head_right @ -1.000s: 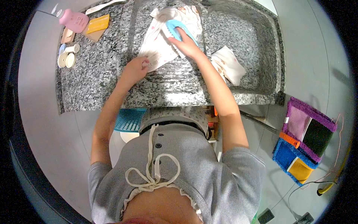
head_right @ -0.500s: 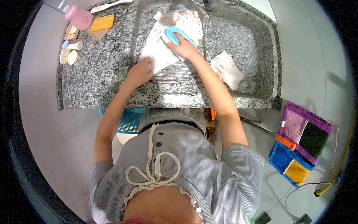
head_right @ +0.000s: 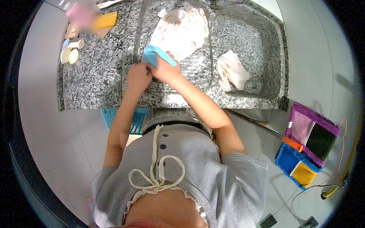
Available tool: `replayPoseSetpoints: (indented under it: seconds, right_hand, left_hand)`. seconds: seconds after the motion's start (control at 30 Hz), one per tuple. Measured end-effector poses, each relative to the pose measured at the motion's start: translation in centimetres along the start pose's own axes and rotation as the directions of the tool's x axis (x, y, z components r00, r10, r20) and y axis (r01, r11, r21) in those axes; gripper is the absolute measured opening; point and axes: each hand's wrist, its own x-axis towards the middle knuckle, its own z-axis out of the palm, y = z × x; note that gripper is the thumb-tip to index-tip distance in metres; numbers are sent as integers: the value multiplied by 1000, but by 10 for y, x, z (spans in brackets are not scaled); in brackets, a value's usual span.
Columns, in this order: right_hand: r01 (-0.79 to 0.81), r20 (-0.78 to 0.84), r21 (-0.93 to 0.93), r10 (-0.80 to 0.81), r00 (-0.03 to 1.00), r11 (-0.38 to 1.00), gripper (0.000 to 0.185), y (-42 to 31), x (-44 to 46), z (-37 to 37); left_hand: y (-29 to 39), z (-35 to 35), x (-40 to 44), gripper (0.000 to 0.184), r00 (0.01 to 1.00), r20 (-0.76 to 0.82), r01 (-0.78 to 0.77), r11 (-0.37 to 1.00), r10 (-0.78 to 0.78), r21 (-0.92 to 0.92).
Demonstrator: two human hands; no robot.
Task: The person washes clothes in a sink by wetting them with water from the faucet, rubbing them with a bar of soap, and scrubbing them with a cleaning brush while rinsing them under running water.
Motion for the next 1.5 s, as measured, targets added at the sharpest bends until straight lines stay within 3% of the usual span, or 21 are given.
replayPoseSetpoints:
  seconds: [0.1, 0.2, 0.37, 0.43, 0.47, 0.53, 0.67, 0.77, 0.87, 0.9, 1.0, 1.03, 1.07, 1.13, 1.17, 1.2, 1.27, 1.37, 1.4, 1.47, 1.5]
  right_hand:
    - [20, -62, 19, -18, 998, 1000, 57, 0, -1, 7]
    - [-22, -6, -70, 21, 1000, 997, 57, -4, -4, -4]
    - [-180, -107, -228, 159, 981, 957, 58, 68, 29, -14]
    - [-224, -133, -253, 195, 972, 941, 59, 66, 32, -20]
    - [-156, -132, -60, 148, 980, 986, 59, 54, 28, -12]
    - [25, -20, -143, -28, 999, 989, 59, 15, 6, 6]
    - [-105, -77, -120, 96, 992, 987, 60, 52, 20, 6]
    - [-246, -98, -250, 228, 969, 936, 59, 68, 32, -23]
    - [25, -146, -141, -46, 988, 990, 59, 30, 5, 25]
    - [-10, 122, -207, 36, 992, 978, 61, -13, -9, -11]
    - [-171, -41, -129, 167, 985, 977, 62, 56, 16, -7]
    - [-234, 18, -73, 236, 972, 970, 62, 70, 31, -25]
    - [-280, -80, -203, 269, 960, 938, 60, 75, 27, -33]
    - [-248, -182, -156, 219, 959, 956, 61, 54, 20, -14]
    - [-184, -114, -13, 181, 977, 983, 61, 36, 15, 1]
    - [-86, 22, -120, 89, 996, 989, 61, 6, 1, 0]
    - [-89, 29, -170, 95, 995, 981, 59, 14, 1, 2]
    - [-275, -108, -247, 255, 961, 929, 59, 84, 29, -31]
    - [-274, -205, -307, 218, 954, 911, 60, 91, 30, -32]
    - [-313, -238, -267, 253, 938, 911, 61, 57, 25, -26]
    - [-183, -192, -242, 138, 972, 953, 62, 54, 18, -7]
  left_hand:
    - [-4, -1, -1, 16, 999, 37, 7, 998, -9, 58]
    - [0, -14, -1, 18, 998, 39, -60, 986, 55, 157]
    - [-2, -10, -3, 23, 996, 5, -93, 978, 93, 187]
    - [-1, -12, -6, 23, 994, -10, -101, 970, 106, 223]
    - [-1, -12, -5, 23, 993, -23, -103, 965, 112, 241]
    - [-2, -11, -7, 24, 995, -22, -92, 960, 102, 266]
    - [-7, -14, -11, 26, 997, -17, -70, 980, 74, 184]
    - [-5, -13, -10, 27, 996, -25, -82, 972, 90, 218]
    - [-7, -10, -10, 27, 991, -45, -113, 972, 125, 207]
    - [-9, -9, -11, 26, 990, -63, -109, 976, 123, 188]
    - [-10, -10, -12, 25, 988, -89, -107, 981, 123, 162]
    - [-9, -10, -14, 24, 990, -75, -108, 979, 122, 170]
    - [-8, -10, -13, 24, 990, -71, -108, 978, 122, 179]
    - [-9, -7, -11, 21, 981, -117, -134, 978, 153, 161]
    - [-9, -6, -11, 20, 977, -135, -144, 978, 165, 151]
    - [-10, -7, -13, 20, 976, -137, -145, 978, 166, 151]
    - [-10, -9, -13, 20, 974, -144, -156, 976, 178, 153]
    - [-8, -8, -14, 19, 978, -132, -138, 973, 164, 186]
    - [-9, -7, -14, 19, 977, -133, -139, 972, 166, 187]
    - [-9, -4, -12, 20, 977, -130, -143, 972, 169, 188]
    - [-9, -4, -13, 19, 980, -118, -138, 973, 162, 186]
